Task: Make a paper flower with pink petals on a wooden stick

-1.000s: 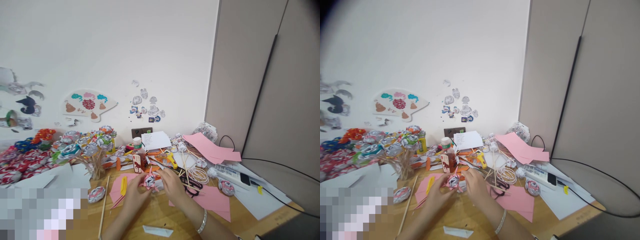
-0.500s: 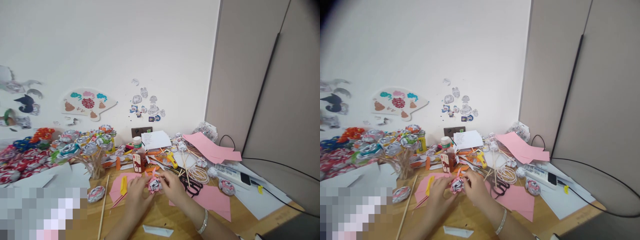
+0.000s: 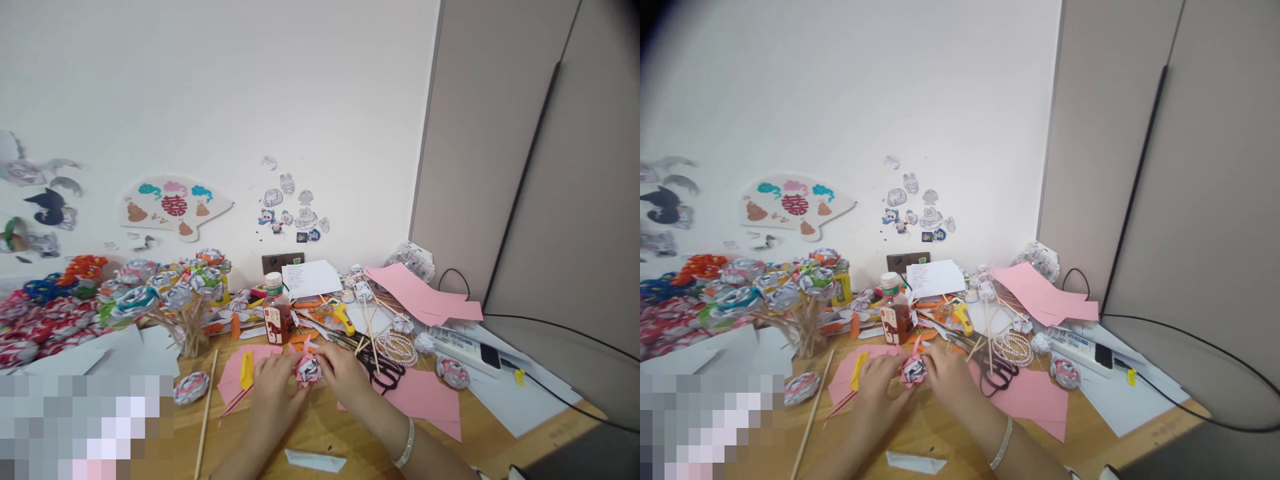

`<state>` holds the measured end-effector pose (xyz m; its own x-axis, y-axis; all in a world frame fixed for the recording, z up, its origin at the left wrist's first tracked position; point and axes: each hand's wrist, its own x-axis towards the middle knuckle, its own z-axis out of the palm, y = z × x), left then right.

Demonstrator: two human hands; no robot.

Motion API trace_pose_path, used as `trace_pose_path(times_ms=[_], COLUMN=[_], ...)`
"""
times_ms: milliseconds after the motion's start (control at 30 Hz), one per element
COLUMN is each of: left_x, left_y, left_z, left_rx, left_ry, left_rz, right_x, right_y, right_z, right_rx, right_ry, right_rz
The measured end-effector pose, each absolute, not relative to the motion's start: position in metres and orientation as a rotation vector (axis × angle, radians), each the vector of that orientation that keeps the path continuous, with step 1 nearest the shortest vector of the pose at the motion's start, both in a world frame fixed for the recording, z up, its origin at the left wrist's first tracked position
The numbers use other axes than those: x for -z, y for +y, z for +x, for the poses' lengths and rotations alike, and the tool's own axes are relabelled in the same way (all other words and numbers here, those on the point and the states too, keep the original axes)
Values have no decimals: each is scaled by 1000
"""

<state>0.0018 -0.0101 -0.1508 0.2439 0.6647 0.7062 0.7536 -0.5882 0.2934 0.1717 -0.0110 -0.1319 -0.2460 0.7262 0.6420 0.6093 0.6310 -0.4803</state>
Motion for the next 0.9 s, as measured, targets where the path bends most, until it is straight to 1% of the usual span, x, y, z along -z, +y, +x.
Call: trace_pose_path(times_ms=[433,533,733,900], left_x=[150,152,151,150], left_y=[-12,-11,-12,-13], left_z=[2,1,2,3], left_rx=[1257,1259,1304,1304], left_ry=[-1378,-1369,-1368,-1367], left_rz=[-2374,-2370,-2361,-2372], right_x=[142,140,132,132], right_y=[-6,-8,-11,-9], right_z=[170,170,172,171], right_rx=[-21,-91,-339,-335], right_ry=[-2047,-2025,-1953,-1971], right_rz=[-1095,-1083,-1046,-1067])
